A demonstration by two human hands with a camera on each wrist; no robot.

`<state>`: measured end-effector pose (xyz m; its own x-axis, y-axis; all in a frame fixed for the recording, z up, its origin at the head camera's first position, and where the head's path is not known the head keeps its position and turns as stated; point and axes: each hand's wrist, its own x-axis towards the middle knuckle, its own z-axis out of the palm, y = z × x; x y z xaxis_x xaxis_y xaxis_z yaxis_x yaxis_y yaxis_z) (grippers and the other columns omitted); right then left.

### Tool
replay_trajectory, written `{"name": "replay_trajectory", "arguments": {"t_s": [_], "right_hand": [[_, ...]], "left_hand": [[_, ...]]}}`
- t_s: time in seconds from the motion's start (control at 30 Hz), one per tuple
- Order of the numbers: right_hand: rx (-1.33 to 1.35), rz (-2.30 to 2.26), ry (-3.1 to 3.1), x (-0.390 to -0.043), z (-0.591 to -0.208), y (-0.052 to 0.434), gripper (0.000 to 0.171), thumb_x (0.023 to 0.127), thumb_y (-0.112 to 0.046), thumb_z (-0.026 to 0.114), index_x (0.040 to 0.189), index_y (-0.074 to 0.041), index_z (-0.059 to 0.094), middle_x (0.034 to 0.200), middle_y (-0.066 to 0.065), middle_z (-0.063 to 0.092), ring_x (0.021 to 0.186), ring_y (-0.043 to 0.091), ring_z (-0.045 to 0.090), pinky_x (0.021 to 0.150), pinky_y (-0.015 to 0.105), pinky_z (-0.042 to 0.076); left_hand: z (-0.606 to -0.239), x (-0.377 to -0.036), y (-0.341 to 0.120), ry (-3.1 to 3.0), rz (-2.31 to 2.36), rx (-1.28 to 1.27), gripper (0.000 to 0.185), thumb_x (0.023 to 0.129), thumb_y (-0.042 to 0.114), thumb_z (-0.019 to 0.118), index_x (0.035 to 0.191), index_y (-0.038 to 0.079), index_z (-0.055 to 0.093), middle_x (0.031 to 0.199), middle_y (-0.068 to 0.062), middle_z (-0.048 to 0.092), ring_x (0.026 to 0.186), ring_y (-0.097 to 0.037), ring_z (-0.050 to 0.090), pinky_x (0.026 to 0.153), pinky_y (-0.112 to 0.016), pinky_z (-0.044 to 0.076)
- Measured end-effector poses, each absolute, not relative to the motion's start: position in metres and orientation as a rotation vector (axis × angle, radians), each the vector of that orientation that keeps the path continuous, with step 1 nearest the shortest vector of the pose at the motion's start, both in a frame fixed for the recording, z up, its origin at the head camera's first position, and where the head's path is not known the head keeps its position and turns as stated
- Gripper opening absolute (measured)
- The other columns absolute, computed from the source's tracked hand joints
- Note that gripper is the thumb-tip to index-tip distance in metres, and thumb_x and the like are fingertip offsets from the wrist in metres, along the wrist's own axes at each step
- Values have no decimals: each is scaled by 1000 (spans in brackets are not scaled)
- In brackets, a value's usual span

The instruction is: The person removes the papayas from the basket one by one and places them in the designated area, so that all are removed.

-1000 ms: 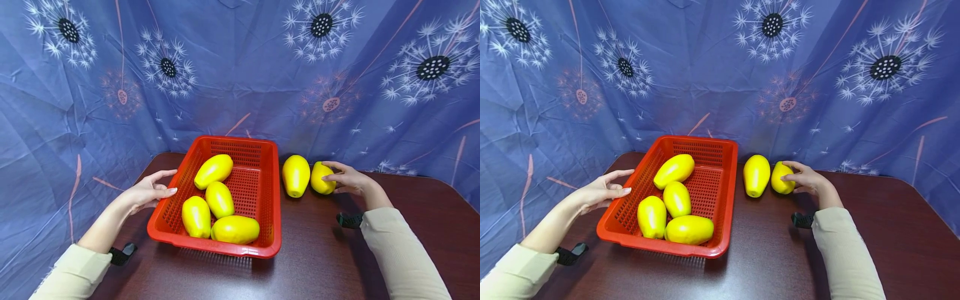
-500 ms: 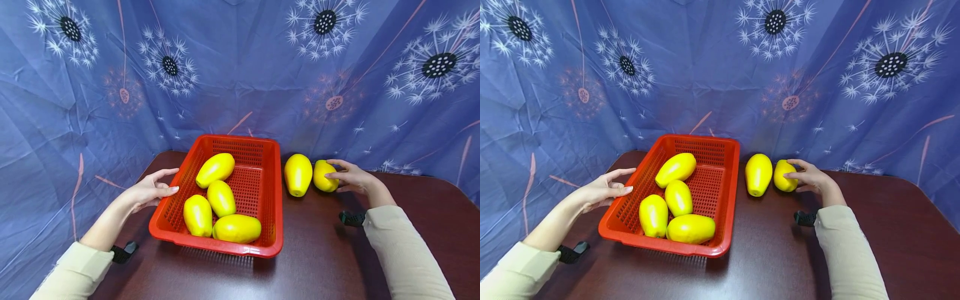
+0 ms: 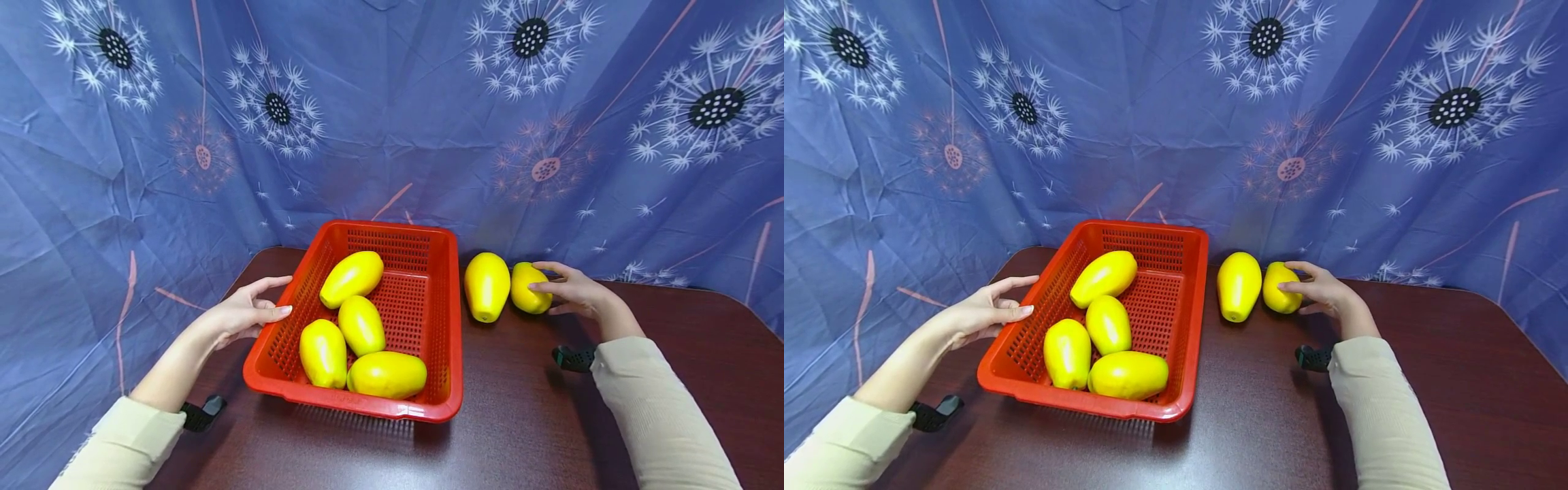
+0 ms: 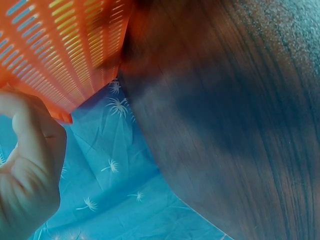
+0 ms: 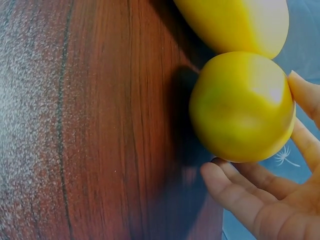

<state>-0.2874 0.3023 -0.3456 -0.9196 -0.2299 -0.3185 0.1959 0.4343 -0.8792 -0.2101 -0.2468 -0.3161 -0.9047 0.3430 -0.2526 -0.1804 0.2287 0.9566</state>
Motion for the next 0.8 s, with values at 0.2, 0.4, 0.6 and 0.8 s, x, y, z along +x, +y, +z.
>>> {"name": "replay_trajectory", "arguments": {"t_s": [0.2,0.4,0.6,0.8], "right_hand": [[-23,-1484,2312,-286,-347,304,80,92,-29,59,149,-7,9,144,35,9,118,44,35,85,49,50],[-24,-1477,2309,-285,-346,305,80,92,-30,60,149,-6,10,143,35,10,112,40,41,86,48,49],[-23,-1458,2315,-285,-345,305,80,92,-31,59,149,-5,9,143,34,12,112,40,44,86,48,49],[-21,-1436,2327,-284,-338,308,81,92,-32,58,149,-5,8,144,34,13,121,45,38,89,50,47]], "left_hand": [[-316,-210,-247,2090,1715,148,77,88,12,64,148,5,16,79,-6,64,77,-22,67,74,-43,54],[-317,-209,-248,2089,1713,153,78,88,12,64,148,5,15,79,-7,64,77,-22,67,74,-43,54],[-317,-210,-248,2090,1725,149,77,88,12,64,148,6,16,78,-7,64,77,-22,67,74,-43,54],[-317,-212,-248,2095,1716,145,77,89,12,64,148,6,16,80,-7,65,78,-23,67,75,-43,54]]}}
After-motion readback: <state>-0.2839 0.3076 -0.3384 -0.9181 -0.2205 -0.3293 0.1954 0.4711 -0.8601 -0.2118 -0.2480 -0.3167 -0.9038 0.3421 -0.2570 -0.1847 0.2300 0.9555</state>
